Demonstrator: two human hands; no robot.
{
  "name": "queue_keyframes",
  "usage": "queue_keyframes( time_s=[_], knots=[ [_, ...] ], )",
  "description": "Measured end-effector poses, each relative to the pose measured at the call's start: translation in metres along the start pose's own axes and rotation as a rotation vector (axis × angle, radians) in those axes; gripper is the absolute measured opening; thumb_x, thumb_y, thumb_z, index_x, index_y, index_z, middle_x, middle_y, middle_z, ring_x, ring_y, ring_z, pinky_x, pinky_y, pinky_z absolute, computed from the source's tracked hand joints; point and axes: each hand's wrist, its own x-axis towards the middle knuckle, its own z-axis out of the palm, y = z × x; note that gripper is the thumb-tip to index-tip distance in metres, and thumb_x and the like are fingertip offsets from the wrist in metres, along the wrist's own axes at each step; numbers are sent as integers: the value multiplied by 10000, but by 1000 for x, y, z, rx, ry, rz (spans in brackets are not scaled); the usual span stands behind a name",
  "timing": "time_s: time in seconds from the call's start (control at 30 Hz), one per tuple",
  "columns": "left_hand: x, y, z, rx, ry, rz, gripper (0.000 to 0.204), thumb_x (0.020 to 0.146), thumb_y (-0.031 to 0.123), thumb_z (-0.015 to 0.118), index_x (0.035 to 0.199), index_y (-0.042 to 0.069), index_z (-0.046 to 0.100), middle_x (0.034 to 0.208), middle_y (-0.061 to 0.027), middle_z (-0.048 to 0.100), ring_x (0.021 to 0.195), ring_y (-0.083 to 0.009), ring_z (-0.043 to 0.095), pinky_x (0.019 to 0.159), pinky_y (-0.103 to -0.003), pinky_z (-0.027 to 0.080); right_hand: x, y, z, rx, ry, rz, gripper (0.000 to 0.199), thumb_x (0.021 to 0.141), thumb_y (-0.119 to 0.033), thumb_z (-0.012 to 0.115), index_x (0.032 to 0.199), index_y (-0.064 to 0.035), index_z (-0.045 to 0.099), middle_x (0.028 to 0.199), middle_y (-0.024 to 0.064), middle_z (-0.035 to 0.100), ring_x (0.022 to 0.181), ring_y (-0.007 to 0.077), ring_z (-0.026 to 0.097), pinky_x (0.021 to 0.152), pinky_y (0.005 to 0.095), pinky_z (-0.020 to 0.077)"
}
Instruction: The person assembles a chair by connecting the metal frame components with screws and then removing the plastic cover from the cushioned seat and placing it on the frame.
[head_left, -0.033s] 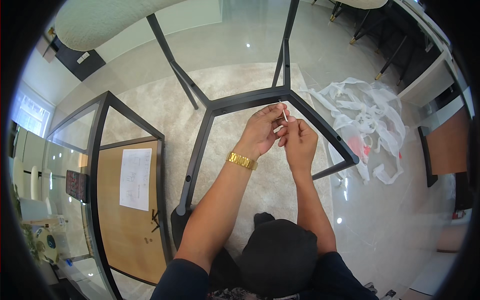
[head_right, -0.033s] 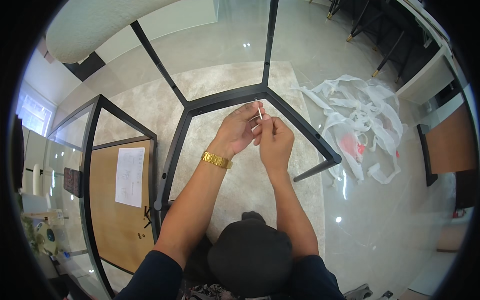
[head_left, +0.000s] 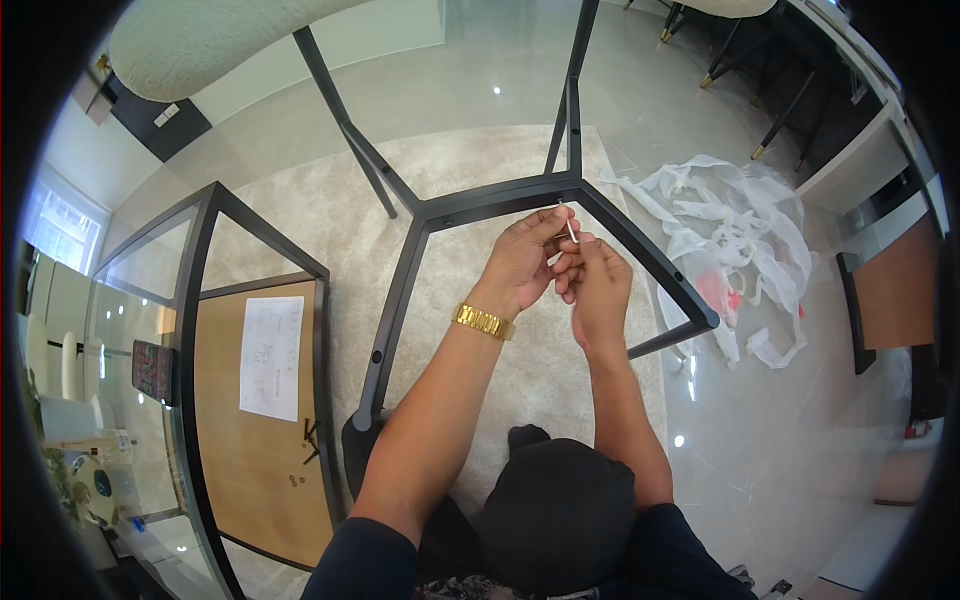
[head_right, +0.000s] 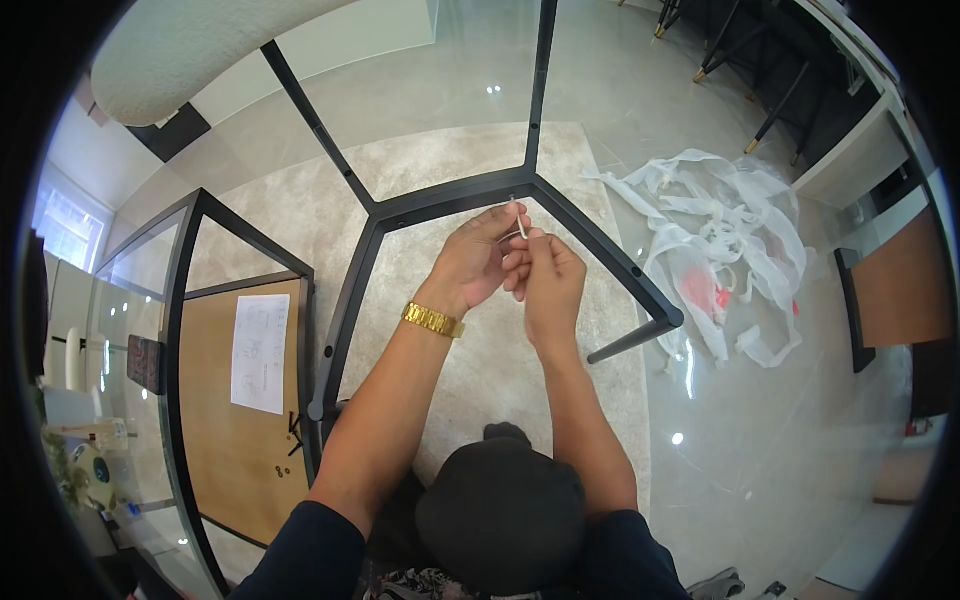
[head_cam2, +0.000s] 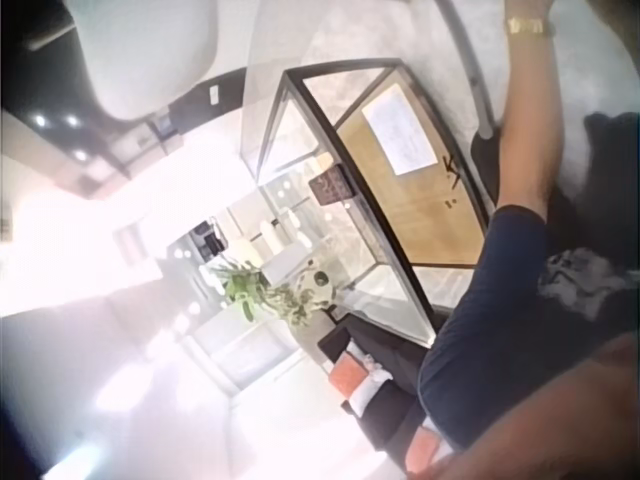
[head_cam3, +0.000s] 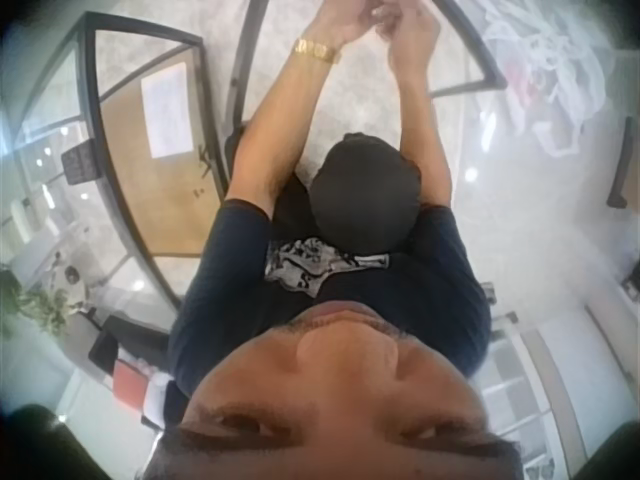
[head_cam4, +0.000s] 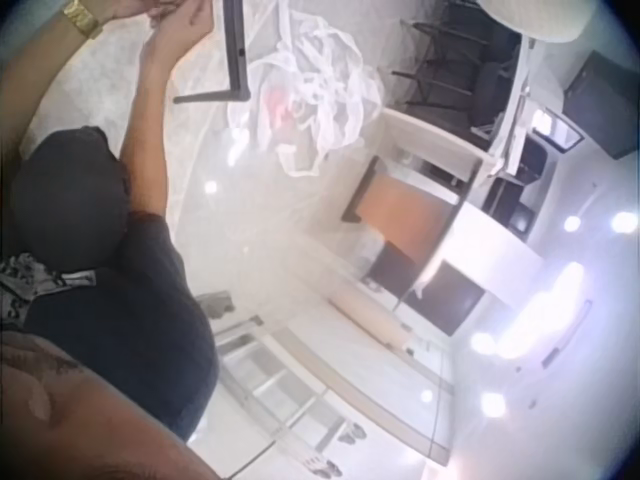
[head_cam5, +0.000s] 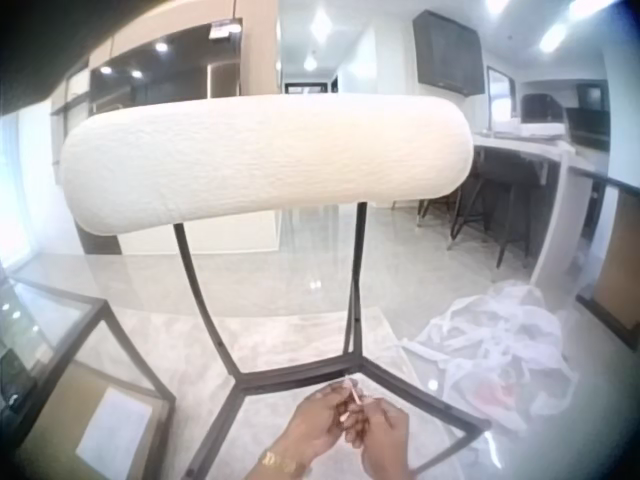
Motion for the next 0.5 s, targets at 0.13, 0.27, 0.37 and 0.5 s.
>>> queue_keyframes(
  time_s=[0.13, 0.27, 0.37, 0.5],
  knots=[
    [-4, 0, 7, 50, 74, 66, 232, 1078, 280, 599, 1185, 84, 663, 1041, -9, 694, 960, -149, 618, 902, -376, 496, 3, 4, -5, 534, -92, 320, 332, 1079, -318, 562, 1087, 6, 631, 840, 68, 656, 582, 109, 581, 493, 237, 377],
    [-4, 2, 11, 153, 187, 93, 212, 1056, 282, 640, 1136, 92, 692, 1031, -21, 715, 996, -146, 616, 897, -361, 485, -19, 6, -2, -303, 119, -133, 341, 1063, -297, 606, 1113, 36, 659, 824, 84, 691, 594, 112, 610, 525, 254, 446],
    [-2, -2, 12, 188, 233, 108, 199, 1036, 292, 675, 1093, 105, 710, 1021, -26, 723, 1005, -144, 622, 896, -351, 478, -17, 8, -3, -576, 106, -310, 349, 1050, -287, 636, 1101, 54, 688, 784, 88, 702, 616, 115, 637, 557, 255, 482],
    [2, -3, 7, 154, 190, 97, 219, 1030, 291, 685, 1103, 84, 701, 1029, -50, 723, 989, -152, 641, 818, -300, 494, -2, 9, 0, -420, 5, -213, 362, 1093, -280, 558, 968, 32, 692, 718, 65, 675, 570, 102, 593, 533, 248, 453]
  ],
)
